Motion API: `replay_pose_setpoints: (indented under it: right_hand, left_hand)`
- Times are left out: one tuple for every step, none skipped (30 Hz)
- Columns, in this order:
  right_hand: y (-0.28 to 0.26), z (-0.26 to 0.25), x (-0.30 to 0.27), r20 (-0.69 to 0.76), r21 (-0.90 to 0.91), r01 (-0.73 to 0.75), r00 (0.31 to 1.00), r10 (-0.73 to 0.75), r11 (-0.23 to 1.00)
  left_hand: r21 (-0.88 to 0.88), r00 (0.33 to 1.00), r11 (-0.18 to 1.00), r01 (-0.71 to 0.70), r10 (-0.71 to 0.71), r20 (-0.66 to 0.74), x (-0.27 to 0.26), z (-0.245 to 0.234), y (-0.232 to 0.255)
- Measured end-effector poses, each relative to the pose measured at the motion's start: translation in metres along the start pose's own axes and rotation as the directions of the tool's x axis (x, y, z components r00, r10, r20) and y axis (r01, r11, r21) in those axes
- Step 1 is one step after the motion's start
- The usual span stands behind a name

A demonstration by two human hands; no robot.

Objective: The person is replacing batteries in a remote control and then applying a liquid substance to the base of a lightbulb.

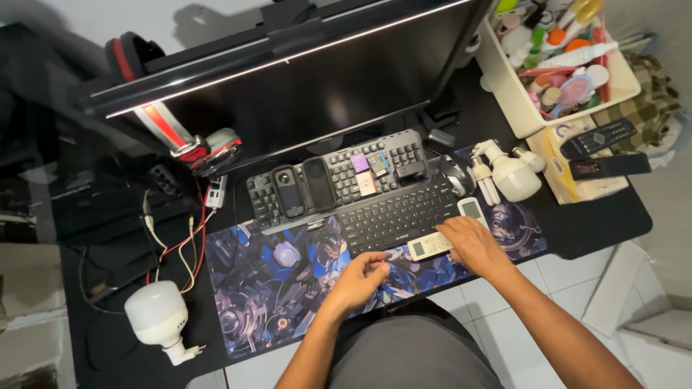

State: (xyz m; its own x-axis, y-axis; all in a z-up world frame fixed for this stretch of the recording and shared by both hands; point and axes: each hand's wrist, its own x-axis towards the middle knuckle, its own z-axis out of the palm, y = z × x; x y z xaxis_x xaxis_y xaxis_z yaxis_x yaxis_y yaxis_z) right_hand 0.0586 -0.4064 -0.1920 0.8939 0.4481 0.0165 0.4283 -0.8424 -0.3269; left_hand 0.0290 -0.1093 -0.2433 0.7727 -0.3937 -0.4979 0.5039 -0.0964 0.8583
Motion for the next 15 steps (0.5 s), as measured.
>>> replay_pose_setpoints:
  right_hand:
    - [-0.001, -0.001, 0.001, 0.002, 0.001, 0.005, 1.000, -0.005, 1.000]
    - [-0.003, -0.003, 0.001, -0.004, 0.007, -0.002, 1.000, 0.002, 1.000]
    - [-0.004, -0.004, 0.003, -0.013, 0.013, -0.009, 1.000, 0.009, 1.000]
    - [-0.006, -0.003, 0.002, -0.012, 0.014, -0.003, 1.000, 0.003, 1.000]
    - [-0.009, -0.001, 0.005, 0.017, -0.004, -0.058, 0.998, 0.058, 0.998]
    - [-0.013, 0.001, 0.008, 0.044, -0.024, -0.112, 0.993, 0.113, 0.993]
    - [-0.018, 0.002, 0.012, 0.049, -0.021, -0.085, 0.995, 0.086, 0.996]
    - [-0.025, 0.003, 0.016, 0.025, 0.000, -0.076, 0.997, 0.076, 0.997]
    - [-0.030, 0.002, 0.022, 0.003, 0.018, -0.060, 0.998, 0.060, 0.998]
    - [-0.042, 0.002, 0.031, 0.010, 0.017, -0.027, 1.000, 0.027, 0.999]
    - [-0.054, 0.002, 0.040, 0.003, 0.051, 0.014, 1.000, -0.014, 0.999]
    - [-0.067, 0.002, 0.050, -0.004, 0.084, 0.055, 0.999, -0.055, 0.995]
    - [-0.081, 0.003, 0.059, 0.004, 0.086, 0.091, 0.996, -0.092, 0.992]
    - [-0.095, 0.005, 0.069, -0.033, 0.143, 0.166, 0.986, -0.163, 0.976]
    - [-0.108, 0.005, 0.077, -0.074, 0.195, 0.237, 0.971, -0.226, 0.952]
  left_hand:
    - [-0.002, 1.000, 1.000, 0.000, 0.000, -0.005, 0.002, 0.000, -0.003]
    - [-0.003, 1.000, 1.000, 0.002, -0.002, 0.003, 0.003, 0.000, -0.007]
    - [-0.002, 1.000, 1.000, 0.002, -0.002, 0.012, 0.005, -0.001, -0.009]
    - [-0.003, 1.000, 1.000, 0.001, -0.001, 0.006, 0.004, 0.000, -0.005]
    - [0.002, 1.000, 1.000, 0.012, -0.012, -0.002, 0.002, -0.001, -0.001]
    - [0.006, 1.000, 1.000, 0.023, -0.023, -0.009, -0.001, -0.003, 0.003]
    - [-0.003, 0.999, 1.000, 0.019, -0.019, -0.034, -0.005, -0.004, 0.006]
    - [0.045, 0.999, 0.999, -0.002, 0.003, -0.043, -0.009, -0.006, 0.009]
    - [0.088, 0.998, 0.996, -0.024, 0.029, -0.055, -0.012, -0.008, 0.012]
    - [0.074, 0.996, 0.997, -0.029, 0.036, -0.085, -0.013, -0.010, 0.006]
    - [0.068, 0.992, 0.996, -0.066, 0.072, -0.103, -0.014, -0.012, 0.000]
    - [0.064, 0.987, 0.993, -0.102, 0.109, -0.121, -0.015, -0.016, -0.005]
    - [0.052, 0.981, 0.993, -0.107, 0.114, -0.156, -0.024, -0.020, 0.000]
    - [0.061, 0.978, 0.994, -0.092, 0.102, -0.183, -0.033, -0.025, 0.004]
    - [0.070, 0.974, 0.994, -0.079, 0.092, -0.205, -0.040, -0.030, 0.009]
